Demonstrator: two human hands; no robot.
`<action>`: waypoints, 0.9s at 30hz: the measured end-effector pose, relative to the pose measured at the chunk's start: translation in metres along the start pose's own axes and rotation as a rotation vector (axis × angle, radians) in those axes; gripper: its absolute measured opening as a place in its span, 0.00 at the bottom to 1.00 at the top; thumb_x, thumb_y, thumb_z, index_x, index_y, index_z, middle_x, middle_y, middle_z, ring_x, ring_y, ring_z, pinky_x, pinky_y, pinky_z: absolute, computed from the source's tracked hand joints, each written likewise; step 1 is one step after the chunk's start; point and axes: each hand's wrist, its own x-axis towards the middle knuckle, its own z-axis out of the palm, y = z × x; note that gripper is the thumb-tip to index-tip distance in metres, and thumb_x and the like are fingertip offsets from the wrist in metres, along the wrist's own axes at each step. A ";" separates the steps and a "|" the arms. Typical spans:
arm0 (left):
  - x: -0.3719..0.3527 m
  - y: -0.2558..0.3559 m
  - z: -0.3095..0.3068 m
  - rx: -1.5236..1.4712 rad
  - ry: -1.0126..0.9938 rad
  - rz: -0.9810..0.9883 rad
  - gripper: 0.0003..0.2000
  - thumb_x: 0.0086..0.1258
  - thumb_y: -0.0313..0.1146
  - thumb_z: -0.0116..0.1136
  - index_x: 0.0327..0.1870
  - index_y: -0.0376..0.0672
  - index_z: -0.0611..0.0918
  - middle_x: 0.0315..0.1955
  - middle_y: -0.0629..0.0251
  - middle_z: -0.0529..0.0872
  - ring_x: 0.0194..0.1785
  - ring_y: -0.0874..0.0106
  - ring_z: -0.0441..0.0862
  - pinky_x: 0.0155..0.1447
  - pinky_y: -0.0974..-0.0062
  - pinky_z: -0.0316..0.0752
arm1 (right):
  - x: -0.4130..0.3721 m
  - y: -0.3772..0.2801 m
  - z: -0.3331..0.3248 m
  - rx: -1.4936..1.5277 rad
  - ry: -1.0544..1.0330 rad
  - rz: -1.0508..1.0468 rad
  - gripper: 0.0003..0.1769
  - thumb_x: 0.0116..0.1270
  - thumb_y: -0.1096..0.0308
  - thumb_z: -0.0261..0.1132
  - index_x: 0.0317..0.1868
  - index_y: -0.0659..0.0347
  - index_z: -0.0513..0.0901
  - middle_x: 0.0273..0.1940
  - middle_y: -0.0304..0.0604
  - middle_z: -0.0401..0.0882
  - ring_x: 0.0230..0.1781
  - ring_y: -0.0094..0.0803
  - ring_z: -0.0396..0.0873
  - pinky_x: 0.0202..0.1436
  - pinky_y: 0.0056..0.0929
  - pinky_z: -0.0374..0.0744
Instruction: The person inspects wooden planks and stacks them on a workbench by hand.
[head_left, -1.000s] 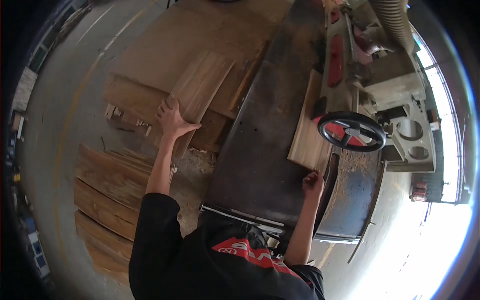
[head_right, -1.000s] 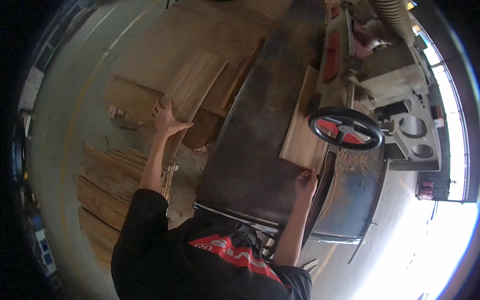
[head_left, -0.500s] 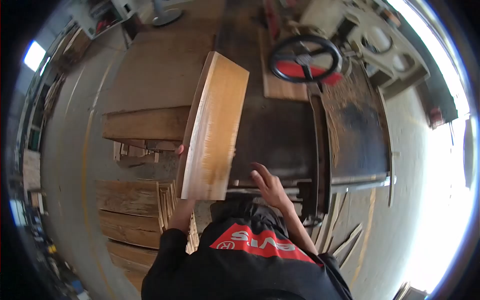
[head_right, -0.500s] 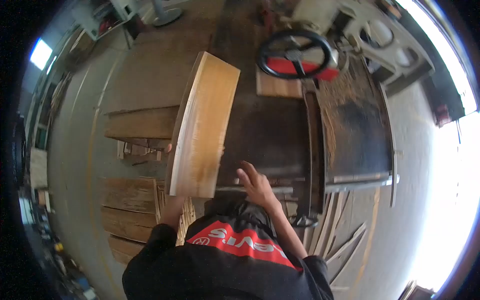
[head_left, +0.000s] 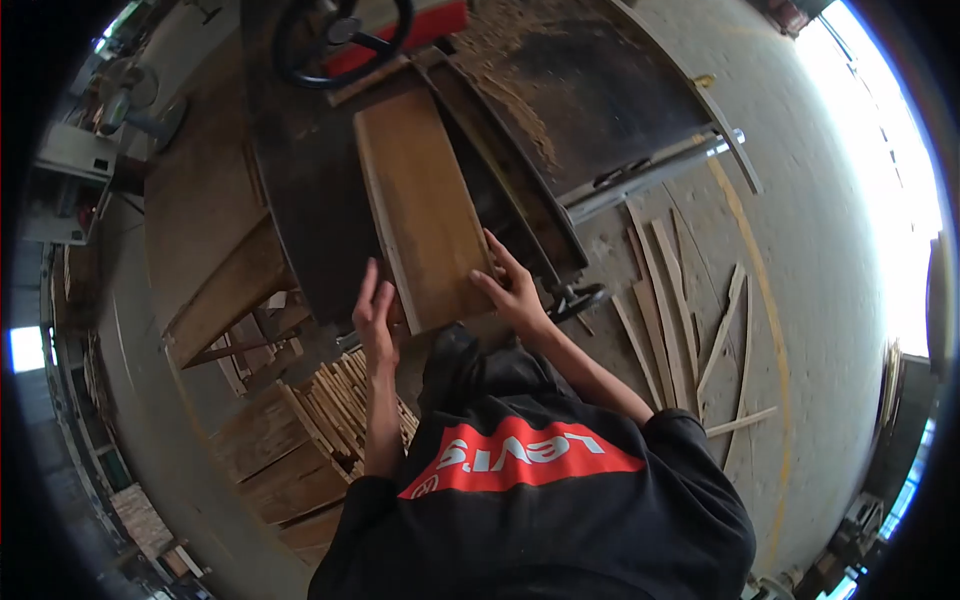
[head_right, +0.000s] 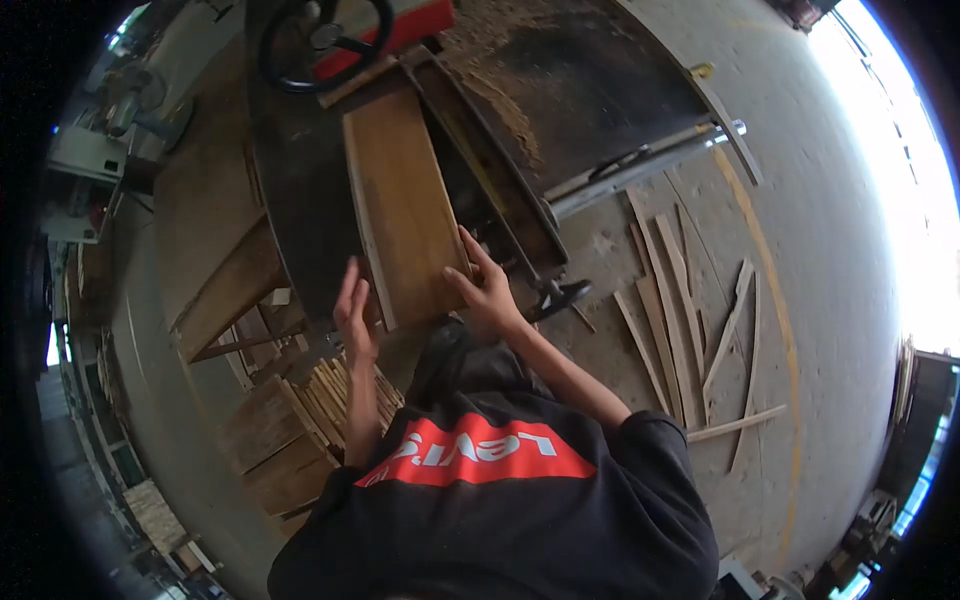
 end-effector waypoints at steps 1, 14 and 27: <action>-0.006 0.002 0.006 0.380 -0.074 0.205 0.45 0.66 0.50 0.73 0.80 0.38 0.65 0.76 0.45 0.69 0.80 0.46 0.61 0.77 0.43 0.63 | -0.001 -0.002 -0.005 0.092 0.004 0.052 0.44 0.74 0.71 0.70 0.84 0.62 0.56 0.74 0.43 0.72 0.65 0.25 0.76 0.68 0.28 0.76; 0.069 -0.061 0.040 1.151 -0.057 0.719 0.62 0.38 0.47 0.88 0.78 0.29 0.66 0.77 0.37 0.66 0.83 0.49 0.58 0.84 0.46 0.52 | 0.028 0.060 -0.032 0.596 0.412 0.420 0.18 0.73 0.60 0.72 0.56 0.63 0.84 0.49 0.44 0.88 0.48 0.33 0.87 0.56 0.31 0.85; 0.219 -0.014 0.024 1.181 -0.076 0.722 0.62 0.40 0.54 0.87 0.76 0.26 0.67 0.75 0.36 0.68 0.83 0.47 0.58 0.82 0.54 0.60 | 0.192 0.048 -0.005 -0.217 0.319 0.159 0.24 0.77 0.54 0.64 0.37 0.72 0.86 0.30 0.51 0.89 0.27 0.36 0.86 0.33 0.36 0.81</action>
